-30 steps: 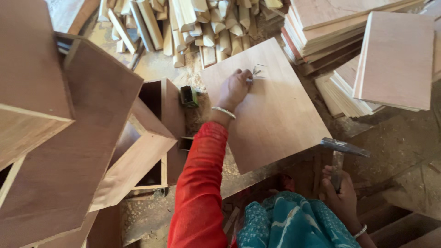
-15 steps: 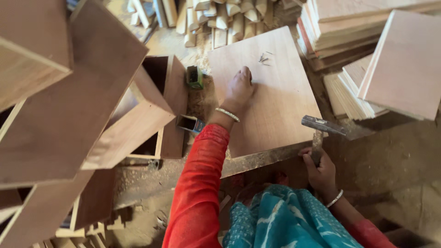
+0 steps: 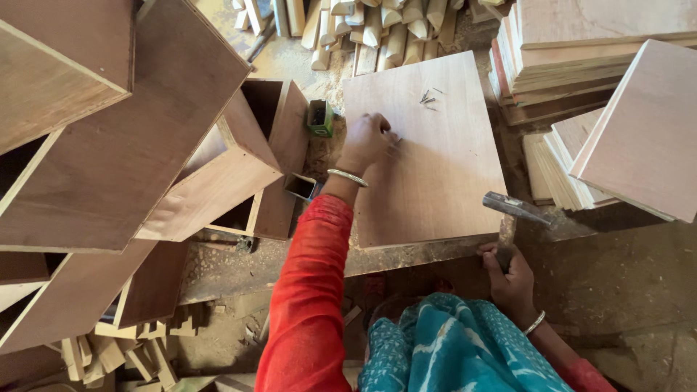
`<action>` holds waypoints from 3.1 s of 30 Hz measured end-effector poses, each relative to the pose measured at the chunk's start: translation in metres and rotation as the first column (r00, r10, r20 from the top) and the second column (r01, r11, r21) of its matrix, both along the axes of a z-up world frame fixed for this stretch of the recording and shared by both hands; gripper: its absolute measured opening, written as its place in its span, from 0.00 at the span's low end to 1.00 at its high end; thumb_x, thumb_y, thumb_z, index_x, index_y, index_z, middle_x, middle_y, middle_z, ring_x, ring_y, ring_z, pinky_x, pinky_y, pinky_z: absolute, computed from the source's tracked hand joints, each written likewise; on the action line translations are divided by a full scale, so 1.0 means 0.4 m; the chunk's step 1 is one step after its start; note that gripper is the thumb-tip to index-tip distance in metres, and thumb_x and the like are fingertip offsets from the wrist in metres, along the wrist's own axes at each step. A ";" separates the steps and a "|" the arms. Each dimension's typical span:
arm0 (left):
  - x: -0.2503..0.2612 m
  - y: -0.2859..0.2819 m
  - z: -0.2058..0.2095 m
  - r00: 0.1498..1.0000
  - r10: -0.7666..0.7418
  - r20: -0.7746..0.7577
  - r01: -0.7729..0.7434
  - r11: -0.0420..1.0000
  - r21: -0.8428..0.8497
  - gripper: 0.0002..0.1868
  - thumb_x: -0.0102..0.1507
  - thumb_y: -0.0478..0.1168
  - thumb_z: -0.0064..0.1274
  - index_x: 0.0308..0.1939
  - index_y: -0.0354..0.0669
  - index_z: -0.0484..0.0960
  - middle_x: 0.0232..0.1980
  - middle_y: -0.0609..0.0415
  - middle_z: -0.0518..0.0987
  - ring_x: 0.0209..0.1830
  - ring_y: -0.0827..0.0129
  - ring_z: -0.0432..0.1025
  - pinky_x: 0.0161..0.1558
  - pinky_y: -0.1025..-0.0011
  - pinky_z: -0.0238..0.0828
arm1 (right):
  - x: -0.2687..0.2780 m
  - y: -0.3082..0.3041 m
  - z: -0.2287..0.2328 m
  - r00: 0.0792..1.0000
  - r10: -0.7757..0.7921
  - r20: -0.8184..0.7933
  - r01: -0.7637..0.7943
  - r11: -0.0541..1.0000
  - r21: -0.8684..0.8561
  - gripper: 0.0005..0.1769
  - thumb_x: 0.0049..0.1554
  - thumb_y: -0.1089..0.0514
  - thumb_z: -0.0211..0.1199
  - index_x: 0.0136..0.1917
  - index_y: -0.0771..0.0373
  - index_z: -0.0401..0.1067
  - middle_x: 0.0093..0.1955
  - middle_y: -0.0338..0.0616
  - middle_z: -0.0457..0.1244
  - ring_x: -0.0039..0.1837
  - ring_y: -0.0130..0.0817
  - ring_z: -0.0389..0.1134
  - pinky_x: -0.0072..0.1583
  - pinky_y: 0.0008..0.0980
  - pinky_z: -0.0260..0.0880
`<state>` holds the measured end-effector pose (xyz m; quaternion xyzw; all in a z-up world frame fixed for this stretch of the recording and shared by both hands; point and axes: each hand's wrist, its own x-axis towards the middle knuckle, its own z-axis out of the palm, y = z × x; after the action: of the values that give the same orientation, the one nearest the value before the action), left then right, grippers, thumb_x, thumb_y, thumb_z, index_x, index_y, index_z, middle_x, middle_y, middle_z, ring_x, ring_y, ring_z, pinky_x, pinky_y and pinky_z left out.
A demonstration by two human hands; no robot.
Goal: The person hammers several nails into a rectangular wooden board using a hammer. They hold the board steady with one hand while striking the nails with the other. The board is then lifted and moved aside.
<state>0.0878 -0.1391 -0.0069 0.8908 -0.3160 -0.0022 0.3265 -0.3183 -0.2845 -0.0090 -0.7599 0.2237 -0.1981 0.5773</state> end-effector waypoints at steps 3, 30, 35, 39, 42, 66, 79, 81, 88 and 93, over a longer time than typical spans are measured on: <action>-0.048 -0.016 -0.012 0.999 0.048 0.002 -0.048 0.997 0.057 0.09 0.58 0.43 0.61 0.33 0.40 0.84 0.39 0.41 0.82 0.40 0.46 0.77 0.46 0.54 0.74 | 0.014 -0.004 -0.007 0.999 0.004 0.038 -0.003 1.000 -0.014 0.08 0.64 0.59 0.60 0.52 0.67 0.69 0.51 0.43 0.70 0.51 0.26 0.69 0.55 0.27 0.69; -0.607 0.126 0.192 0.983 0.069 -0.170 -0.139 0.883 -0.448 0.05 0.64 0.32 0.59 0.43 0.40 0.81 0.44 0.51 0.82 0.44 0.61 0.78 0.47 0.68 0.74 | -0.105 -0.053 -0.110 0.966 0.216 -0.144 -0.168 0.942 0.289 0.11 0.66 0.54 0.59 0.49 0.64 0.69 0.32 0.38 0.61 0.34 0.24 0.60 0.37 0.28 0.63; -0.607 0.098 0.173 0.999 -0.003 0.051 0.017 0.963 -0.269 0.07 0.61 0.36 0.60 0.43 0.43 0.82 0.46 0.52 0.80 0.48 0.54 0.72 0.51 0.59 0.66 | -0.149 -0.064 -0.121 0.947 0.135 -0.291 -0.078 0.977 0.199 0.13 0.61 0.51 0.61 0.54 0.62 0.72 0.32 0.35 0.63 0.34 0.20 0.62 0.38 0.26 0.65; -0.609 0.090 0.162 0.993 -0.005 0.119 0.029 0.979 -0.201 0.08 0.61 0.38 0.61 0.42 0.44 0.81 0.50 0.53 0.78 0.50 0.55 0.70 0.53 0.58 0.63 | -0.169 -0.065 -0.099 0.954 0.062 -0.293 0.013 0.969 0.245 0.11 0.63 0.53 0.60 0.51 0.64 0.70 0.33 0.36 0.61 0.33 0.21 0.59 0.36 0.26 0.61; -0.619 0.089 0.154 0.993 0.008 0.121 0.016 0.979 -0.202 0.08 0.61 0.38 0.61 0.43 0.43 0.81 0.50 0.53 0.78 0.50 0.55 0.70 0.53 0.59 0.63 | -0.184 -0.068 -0.090 0.971 0.049 -0.233 0.045 0.923 0.382 0.11 0.65 0.54 0.59 0.50 0.64 0.68 0.33 0.36 0.59 0.32 0.22 0.58 0.34 0.26 0.59; -0.619 0.091 0.147 0.985 0.022 0.170 0.007 0.986 -0.169 0.09 0.61 0.38 0.61 0.45 0.45 0.81 0.49 0.56 0.77 0.49 0.58 0.69 0.54 0.61 0.63 | -0.118 -0.062 0.050 0.936 0.244 -0.255 -0.211 0.966 0.151 0.15 0.64 0.51 0.59 0.54 0.65 0.73 0.34 0.38 0.65 0.34 0.22 0.64 0.38 0.26 0.66; -0.621 0.091 0.135 0.975 0.021 0.223 0.014 0.988 -0.156 0.10 0.60 0.37 0.61 0.45 0.46 0.81 0.51 0.56 0.77 0.52 0.58 0.69 0.56 0.61 0.63 | -0.031 -0.073 0.226 0.872 0.287 -0.397 -0.391 0.896 -0.209 0.17 0.62 0.48 0.59 0.57 0.62 0.74 0.38 0.52 0.68 0.41 0.45 0.73 0.43 0.41 0.71; -0.623 0.090 0.136 0.977 0.030 0.209 0.003 0.988 -0.155 0.09 0.61 0.38 0.62 0.45 0.47 0.82 0.50 0.57 0.77 0.52 0.59 0.69 0.56 0.61 0.63 | -0.011 -0.077 0.265 0.850 0.285 -0.443 -0.431 0.860 -0.274 0.18 0.62 0.47 0.59 0.57 0.61 0.73 0.41 0.55 0.69 0.45 0.53 0.73 0.44 0.44 0.71; -0.623 0.092 0.135 0.978 0.023 0.206 0.010 0.987 -0.159 0.10 0.60 0.38 0.62 0.45 0.46 0.82 0.51 0.56 0.78 0.52 0.59 0.69 0.56 0.62 0.63 | 0.022 -0.069 0.361 0.869 0.289 -0.401 -0.449 0.800 -0.398 0.19 0.60 0.46 0.58 0.58 0.61 0.71 0.42 0.57 0.69 0.46 0.58 0.72 0.44 0.48 0.71; -0.625 0.090 0.134 0.975 0.032 0.220 0.001 0.989 -0.149 0.10 0.61 0.38 0.62 0.45 0.44 0.81 0.51 0.56 0.78 0.53 0.59 0.69 0.57 0.63 0.63 | 0.050 -0.074 0.380 0.709 0.189 -0.679 -0.608 0.651 -0.454 0.19 0.63 0.42 0.55 0.54 0.59 0.69 0.39 0.56 0.69 0.46 0.60 0.71 0.45 0.55 0.70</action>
<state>-0.1621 -0.1033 0.0467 0.8612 -0.3429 0.1231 0.3544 -0.2982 -0.3140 0.1429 -0.9633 0.1208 0.1166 0.2096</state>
